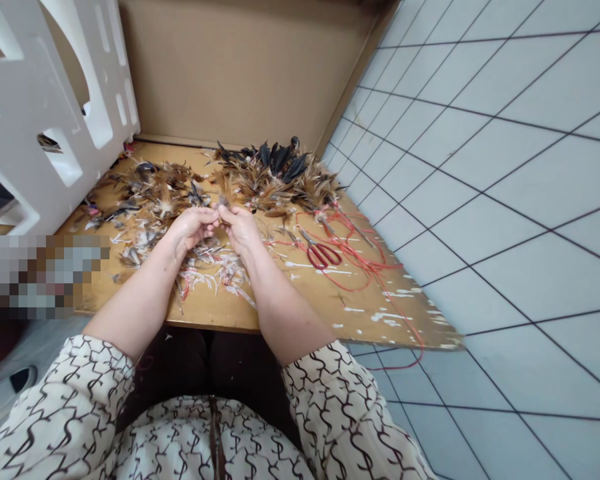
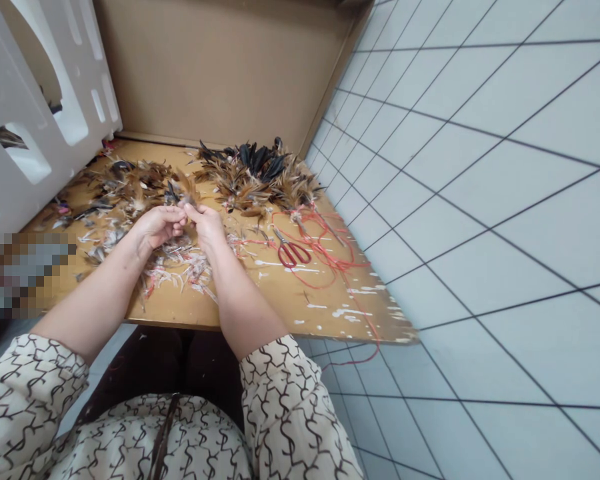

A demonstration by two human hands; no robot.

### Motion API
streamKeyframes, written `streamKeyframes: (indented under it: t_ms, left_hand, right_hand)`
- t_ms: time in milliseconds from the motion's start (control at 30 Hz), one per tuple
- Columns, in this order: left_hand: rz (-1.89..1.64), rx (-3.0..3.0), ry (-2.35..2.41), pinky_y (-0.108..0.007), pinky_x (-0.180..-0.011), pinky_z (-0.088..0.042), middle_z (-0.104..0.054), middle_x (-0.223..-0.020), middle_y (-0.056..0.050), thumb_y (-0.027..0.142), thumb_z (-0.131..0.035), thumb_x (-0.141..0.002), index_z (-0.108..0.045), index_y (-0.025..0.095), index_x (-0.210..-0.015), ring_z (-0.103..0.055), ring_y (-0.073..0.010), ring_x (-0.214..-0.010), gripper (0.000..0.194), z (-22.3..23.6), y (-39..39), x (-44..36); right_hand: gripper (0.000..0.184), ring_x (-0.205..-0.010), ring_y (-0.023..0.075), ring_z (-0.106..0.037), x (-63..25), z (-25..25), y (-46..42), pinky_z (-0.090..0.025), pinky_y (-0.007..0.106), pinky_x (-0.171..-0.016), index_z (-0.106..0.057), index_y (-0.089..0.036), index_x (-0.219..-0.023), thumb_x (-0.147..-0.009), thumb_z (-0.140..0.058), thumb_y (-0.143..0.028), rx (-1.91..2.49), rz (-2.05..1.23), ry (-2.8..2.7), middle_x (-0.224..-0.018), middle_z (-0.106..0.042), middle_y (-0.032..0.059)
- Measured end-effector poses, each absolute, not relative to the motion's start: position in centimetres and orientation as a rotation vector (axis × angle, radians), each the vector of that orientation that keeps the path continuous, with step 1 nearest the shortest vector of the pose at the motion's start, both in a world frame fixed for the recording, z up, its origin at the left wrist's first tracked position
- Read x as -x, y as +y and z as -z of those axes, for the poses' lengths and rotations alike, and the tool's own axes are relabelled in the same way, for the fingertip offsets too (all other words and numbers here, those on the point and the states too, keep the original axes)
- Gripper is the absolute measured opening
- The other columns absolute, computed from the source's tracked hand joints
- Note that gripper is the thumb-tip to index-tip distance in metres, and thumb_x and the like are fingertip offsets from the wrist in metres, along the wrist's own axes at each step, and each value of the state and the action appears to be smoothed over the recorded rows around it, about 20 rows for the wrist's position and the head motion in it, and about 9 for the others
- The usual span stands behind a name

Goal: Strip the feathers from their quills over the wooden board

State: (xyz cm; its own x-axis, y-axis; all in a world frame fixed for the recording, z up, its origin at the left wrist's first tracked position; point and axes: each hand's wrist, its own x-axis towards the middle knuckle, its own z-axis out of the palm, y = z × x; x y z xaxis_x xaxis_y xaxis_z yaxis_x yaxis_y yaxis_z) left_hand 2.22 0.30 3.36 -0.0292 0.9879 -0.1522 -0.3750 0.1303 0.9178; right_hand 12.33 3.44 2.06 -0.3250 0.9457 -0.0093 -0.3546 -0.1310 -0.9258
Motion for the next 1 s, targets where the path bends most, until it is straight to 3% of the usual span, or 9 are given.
streamKeyframes:
  t_ms: [167,300,400,533,667,733,833,1000]
  left_hand:
    - [-1.297,-0.917,1.159,-0.020,-0.040,-0.035,-0.053,-0.044,0.000,0.015,-0.072,-0.051,-0.057,0.012,-0.048,-0.041,-0.0055,-0.037,0.015,-3.9,0.0,-1.6]
    - [-1.510,-1.041,1.532,-0.023,-0.047,-0.036,-0.053,-0.046,0.002,0.016,-0.065,-0.057,-0.062,0.012,-0.056,-0.042,-0.0070,-0.040,0.005,-3.5,0.3,0.2]
    - [-1.593,-1.154,1.848,-0.024,-0.053,-0.039,-0.056,-0.052,0.000,0.018,-0.060,-0.062,-0.065,0.011,-0.064,-0.045,-0.0088,-0.046,0.009,-3.0,0.9,1.4]
    - [-1.344,-1.456,2.067,-0.028,-0.071,-0.045,-0.068,-0.079,-0.006,0.019,-0.058,-0.063,-0.069,0.012,-0.084,-0.059,-0.0179,-0.072,0.025,-2.6,1.1,1.9]
    - [-0.993,-1.869,2.242,-0.034,-0.089,-0.041,-0.067,-0.100,-0.008,0.009,-0.055,-0.058,-0.069,0.018,-0.095,-0.057,-0.0255,-0.098,0.041,-2.2,0.8,1.8]
    - [-0.842,-1.980,2.310,-0.038,-0.090,-0.040,-0.066,-0.102,-0.009,0.006,-0.052,-0.056,-0.070,0.020,-0.092,-0.054,-0.0284,-0.103,0.043,-2.0,0.7,1.9]
    - [-0.738,-1.998,2.358,-0.041,-0.086,-0.042,-0.066,-0.096,-0.011,0.007,-0.052,-0.056,-0.071,0.019,-0.078,-0.053,-0.0312,-0.103,0.031,-1.7,0.6,2.2]
    - [-1.173,-1.823,2.217,-0.035,-0.081,-0.043,-0.066,-0.083,-0.008,0.016,-0.055,-0.062,-0.067,0.018,-0.068,-0.057,-0.0250,-0.088,0.014,-1.7,1.1,2.4]
  right_hand:
    - [0.013,-0.044,0.0031,-0.042,-12.4,-2.4,3.5,-0.032,0.018,-0.048,-0.059,-0.014,-0.056,-0.067,-0.064,-0.014,0.822,-1.617,-1.035,-0.048,-0.053,-0.0055]
    - [0.013,-0.042,0.0018,-0.034,-12.7,-2.6,3.7,-0.030,0.017,-0.045,-0.058,-0.014,-0.056,-0.068,-0.062,-0.014,0.872,-1.597,-0.918,-0.048,-0.052,-0.0067]
    - [0.014,-0.041,0.0016,-0.032,-12.9,-2.6,3.9,-0.028,0.016,-0.043,-0.057,-0.014,-0.056,-0.069,-0.061,-0.014,0.912,-1.598,-0.873,-0.048,-0.051,-0.0069]
    - [0.012,-0.041,0.0020,-0.032,-12.9,-2.7,3.9,-0.028,0.016,-0.043,-0.058,-0.015,-0.056,-0.068,-0.062,-0.014,0.925,-1.614,-0.878,-0.047,-0.050,-0.0072]
    - [0.013,-0.041,0.0019,-0.031,-12.8,-2.7,3.7,-0.028,0.016,-0.043,-0.057,-0.014,-0.056,-0.068,-0.061,-0.012,0.930,-1.621,-0.897,-0.046,-0.048,-0.0074]
    - [0.012,-0.041,0.0019,-0.031,-12.7,-2.7,3.7,-0.028,0.016,-0.042,-0.057,-0.014,-0.057,-0.067,-0.062,-0.013,0.931,-1.621,-0.922,-0.044,-0.046,-0.0077]
    - [0.011,-0.041,0.0022,-0.031,-12.7,-2.6,3.7,-0.027,0.016,-0.042,-0.058,-0.014,-0.057,-0.067,-0.064,-0.016,0.941,-1.619,-0.955,-0.042,-0.042,-0.0082]
    - [0.012,-0.041,0.0021,-0.031,-12.8,-2.6,3.7,-0.028,0.017,-0.043,-0.058,-0.014,-0.057,-0.067,-0.063,-0.016,0.932,-1.609,-0.951,-0.043,-0.043,-0.0080]
